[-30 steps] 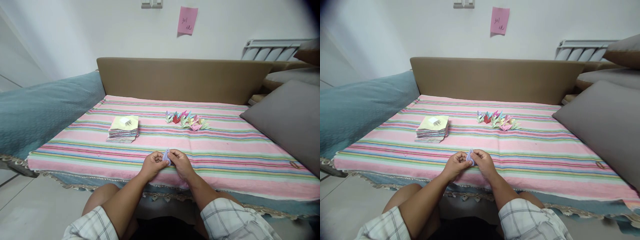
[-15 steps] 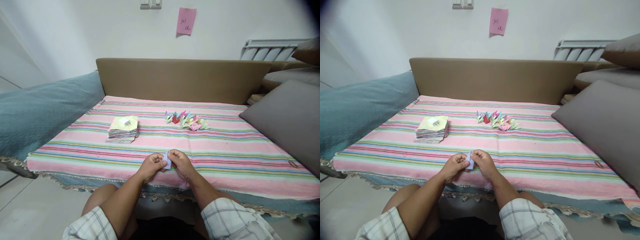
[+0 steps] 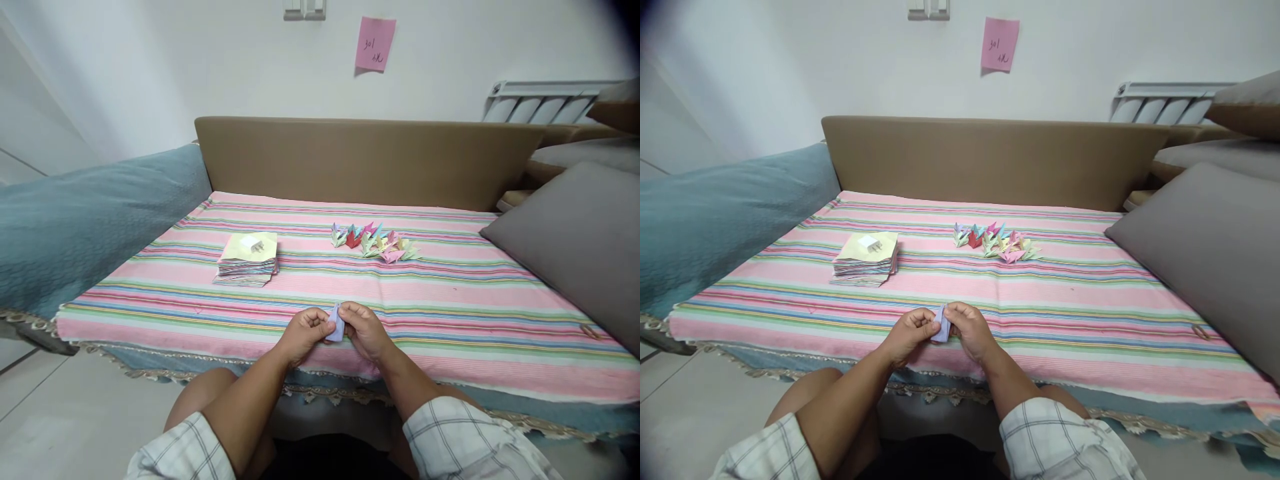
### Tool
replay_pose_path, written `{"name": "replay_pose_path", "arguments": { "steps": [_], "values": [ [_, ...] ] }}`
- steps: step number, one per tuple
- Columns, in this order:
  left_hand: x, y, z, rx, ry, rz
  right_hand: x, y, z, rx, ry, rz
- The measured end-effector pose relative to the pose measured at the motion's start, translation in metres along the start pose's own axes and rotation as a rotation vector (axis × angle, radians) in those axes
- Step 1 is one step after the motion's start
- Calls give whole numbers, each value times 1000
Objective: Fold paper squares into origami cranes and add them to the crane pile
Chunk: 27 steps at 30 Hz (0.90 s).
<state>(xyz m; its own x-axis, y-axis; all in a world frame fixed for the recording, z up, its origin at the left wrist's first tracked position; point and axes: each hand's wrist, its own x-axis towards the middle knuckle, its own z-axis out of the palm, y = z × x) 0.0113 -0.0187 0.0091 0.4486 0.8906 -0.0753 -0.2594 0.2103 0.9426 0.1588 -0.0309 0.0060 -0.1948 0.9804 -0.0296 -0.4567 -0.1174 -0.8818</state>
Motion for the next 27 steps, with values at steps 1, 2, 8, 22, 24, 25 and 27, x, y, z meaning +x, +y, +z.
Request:
{"name": "replay_pose_path", "arguments": {
  "steps": [1, 2, 8, 22, 24, 25, 27],
  "values": [
    [0, -1, 0, 11, 0, 1, 0, 1, -1, -25, 10, -10],
    [1, -1, -1, 26, 2, 4, 1, 2, -2, -53, 20, -24],
    [2, -4, -2, 119, 22, 29, 4, 11, -11, -140, 30, -100],
    [0, -5, 0, 210, -23, 33, 4, 11, -12, -354, 108, -228],
    [0, -4, 1, 191, -15, 42, 4, 12, -11, -313, 126, -207],
    [0, -3, 1, 178, -5, 46, 4, 12, -11, -282, 120, -182],
    [0, -3, 2, 154, 19, 48, 4, 12, -11, -240, 80, -139]
  ]
}}
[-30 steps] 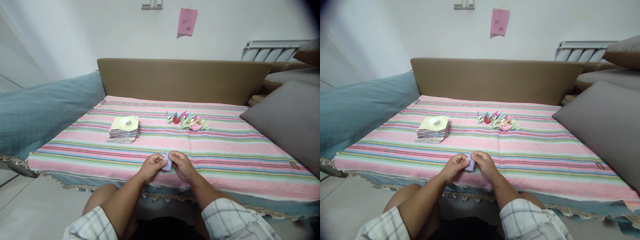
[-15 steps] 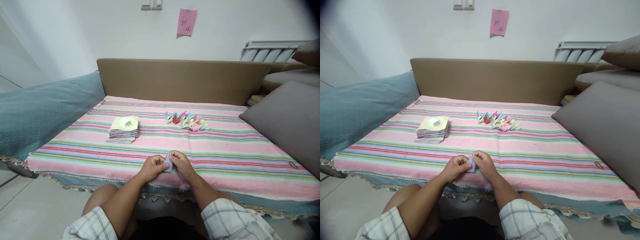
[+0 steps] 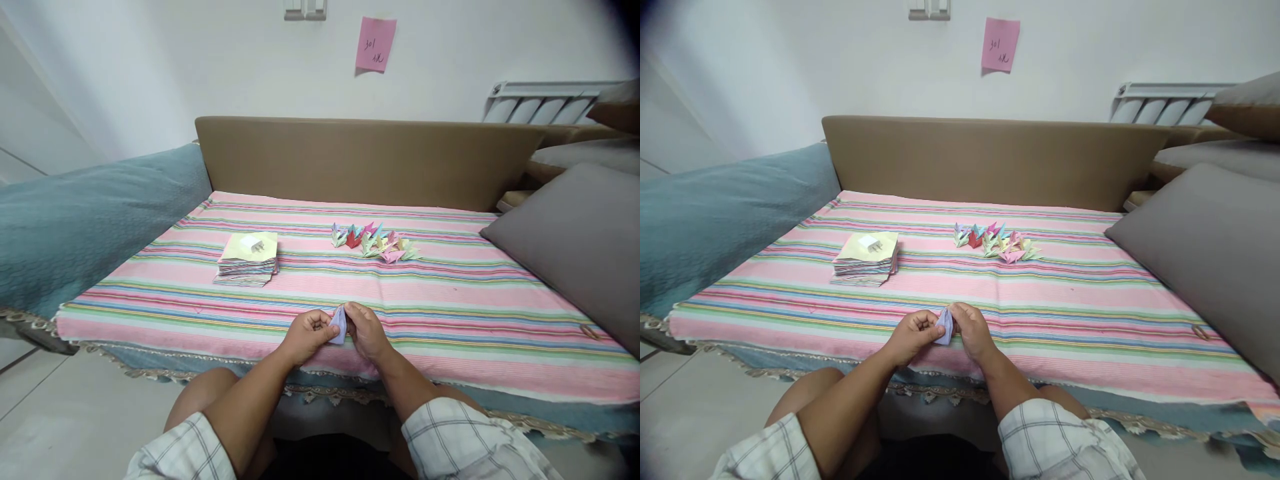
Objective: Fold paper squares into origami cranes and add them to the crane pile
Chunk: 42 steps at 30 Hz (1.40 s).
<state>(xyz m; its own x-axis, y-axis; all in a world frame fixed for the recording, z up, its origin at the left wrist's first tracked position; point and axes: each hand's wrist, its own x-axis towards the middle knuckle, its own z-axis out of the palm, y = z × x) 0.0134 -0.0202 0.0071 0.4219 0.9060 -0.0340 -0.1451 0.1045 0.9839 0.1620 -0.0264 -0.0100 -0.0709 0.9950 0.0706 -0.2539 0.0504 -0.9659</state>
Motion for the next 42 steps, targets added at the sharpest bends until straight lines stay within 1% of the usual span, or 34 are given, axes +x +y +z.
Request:
{"name": "replay_pose_path", "arguments": {
  "steps": [3, 11, 15, 18, 22, 25, 27, 29, 31, 33, 35, 37, 42],
  "values": [
    [0, 0, 0, -20, 16, -4, 0, -2, 0, -24, -53, -21],
    [0, -1, -1, -25, 6, 4, -1, -11, -2, -105, -79, -34],
    [0, -2, -1, -9, 8, -3, -1, -11, -2, -103, -59, -15],
    [0, -3, -1, 8, 9, -1, -1, -9, -2, -87, -40, -39],
    [1, -3, -1, 21, 4, 4, 0, -4, 0, -76, 20, -86],
    [1, -3, 0, 34, -9, 3, 0, 1, 1, -74, 92, -103],
    [1, -3, 0, 41, -17, 3, 1, 3, 1, -47, 129, -78],
    [2, -3, 1, 35, -8, 6, 1, 1, 2, 26, 134, 2],
    [2, -2, 2, 9, 31, 12, 1, -2, 3, 109, 104, 84],
    [2, -1, 3, -24, 78, 21, 1, -5, 3, 139, 45, 113],
    [3, -1, 4, -29, 101, 35, 1, -7, 3, 112, -11, 96],
    [2, -1, 4, 7, 106, 48, 1, -7, 3, 68, -32, 68],
    [1, -1, 3, 193, 146, 66, 2, -5, 1, -16, 28, -37]
  ]
}}
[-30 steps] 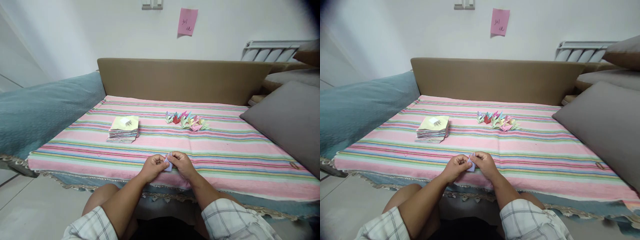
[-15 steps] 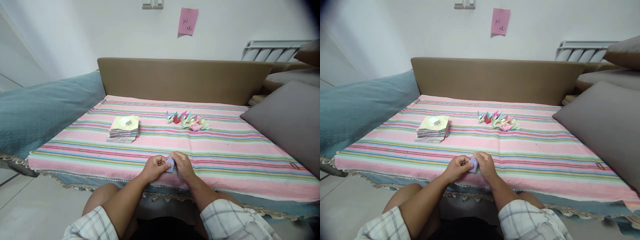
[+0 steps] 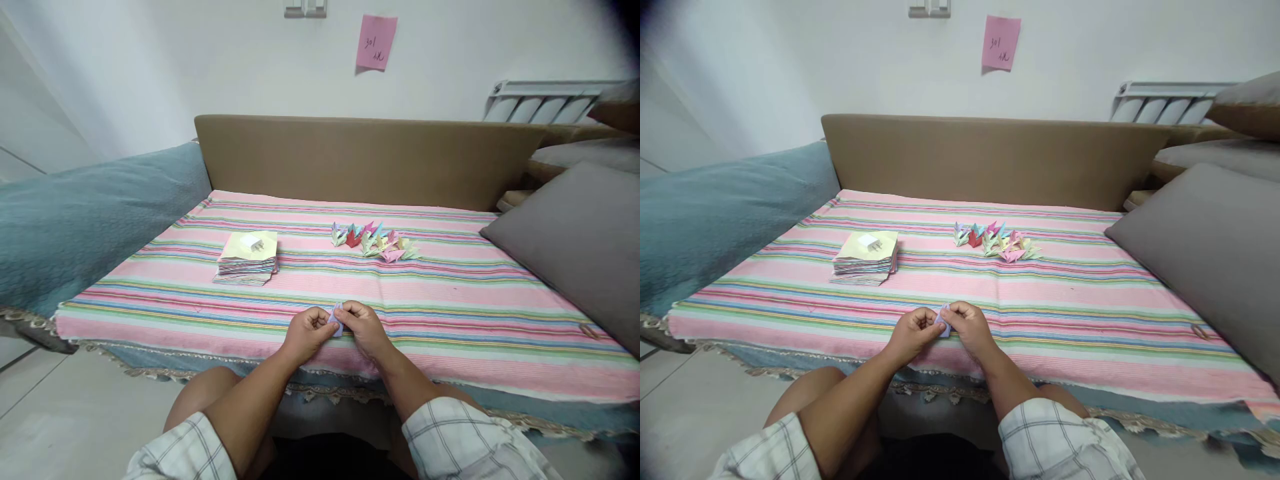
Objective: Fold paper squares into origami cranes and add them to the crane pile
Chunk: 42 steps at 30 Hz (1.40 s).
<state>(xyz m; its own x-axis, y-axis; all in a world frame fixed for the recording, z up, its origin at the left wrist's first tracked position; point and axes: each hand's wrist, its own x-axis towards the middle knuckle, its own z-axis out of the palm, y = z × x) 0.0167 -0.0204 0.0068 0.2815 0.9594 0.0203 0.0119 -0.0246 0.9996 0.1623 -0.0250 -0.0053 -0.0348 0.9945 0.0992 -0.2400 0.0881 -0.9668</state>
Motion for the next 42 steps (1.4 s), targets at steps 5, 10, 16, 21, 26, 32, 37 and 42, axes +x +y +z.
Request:
{"name": "replay_pose_path", "arguments": {
  "steps": [5, 10, 16, 21, 26, 32, 37, 42],
  "values": [
    [0, 1, 1, -53, -11, -13, 1, 3, 0, 32, -32, 31],
    [1, -3, 0, -149, -8, -7, 1, 3, 1, 65, -54, 92],
    [0, -4, -1, -223, -92, -40, 2, 3, -1, 11, 2, 51],
    [2, -3, -1, -308, -58, -49, 2, 2, 1, 119, 10, 93],
    [6, -5, -5, -321, 15, -23, 2, 0, 4, 173, -4, 148],
    [6, -5, -5, -293, 13, -27, 2, 2, 5, 181, 4, 155],
    [5, 2, -7, -349, -48, -120, 1, 1, 5, 137, -13, 138],
    [6, 5, -7, -457, -16, -168, 1, -2, 5, 68, -61, 137]
  ]
}}
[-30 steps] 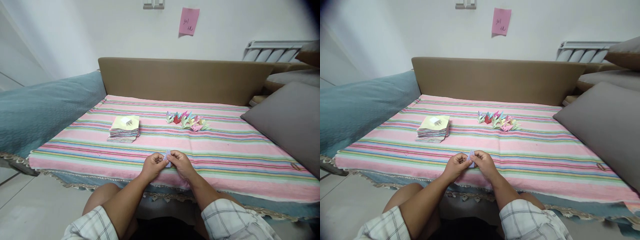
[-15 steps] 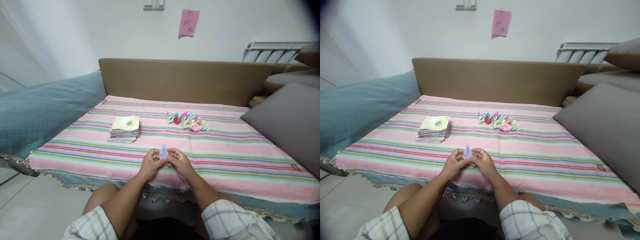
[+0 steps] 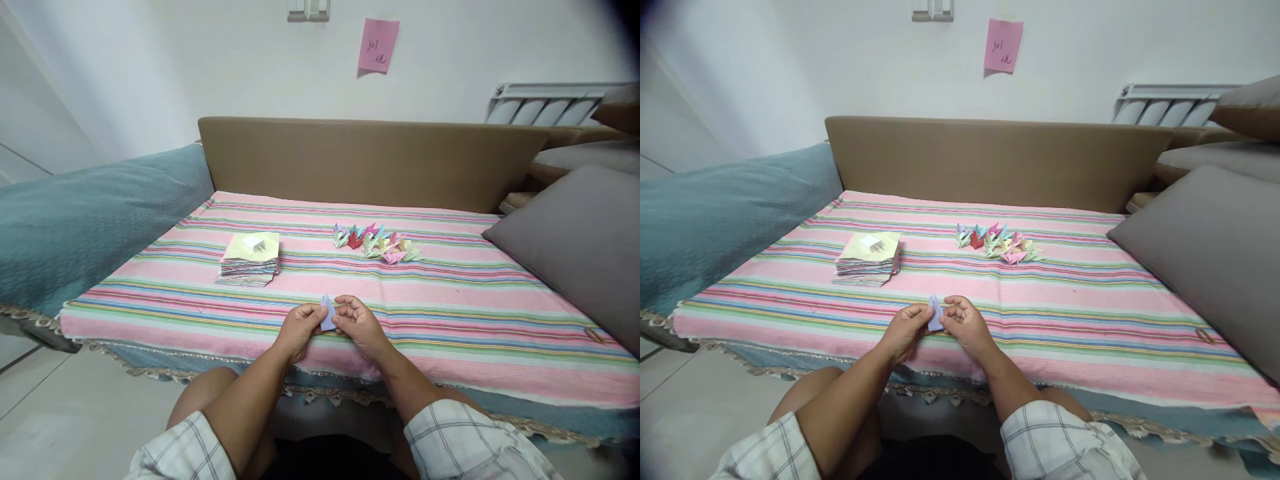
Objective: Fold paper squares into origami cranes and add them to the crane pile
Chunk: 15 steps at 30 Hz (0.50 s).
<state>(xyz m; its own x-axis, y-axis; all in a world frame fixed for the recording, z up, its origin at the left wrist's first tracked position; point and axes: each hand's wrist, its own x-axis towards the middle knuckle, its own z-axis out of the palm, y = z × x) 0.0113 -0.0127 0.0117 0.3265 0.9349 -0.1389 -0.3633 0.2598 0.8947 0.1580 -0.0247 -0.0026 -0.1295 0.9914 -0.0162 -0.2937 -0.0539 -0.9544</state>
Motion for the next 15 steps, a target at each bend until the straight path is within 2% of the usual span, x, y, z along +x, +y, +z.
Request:
{"name": "replay_pose_path", "arguments": {
  "steps": [6, 12, 15],
  "values": [
    [0, 0, -1, -31, 81, 19, -1, 3, 0, -46, -77, -24],
    [1, -5, 0, -39, 143, 116, -1, 3, 2, -53, -68, -23],
    [1, -7, -1, -19, 145, 130, -2, 0, 2, -125, -139, 6]
  ]
}}
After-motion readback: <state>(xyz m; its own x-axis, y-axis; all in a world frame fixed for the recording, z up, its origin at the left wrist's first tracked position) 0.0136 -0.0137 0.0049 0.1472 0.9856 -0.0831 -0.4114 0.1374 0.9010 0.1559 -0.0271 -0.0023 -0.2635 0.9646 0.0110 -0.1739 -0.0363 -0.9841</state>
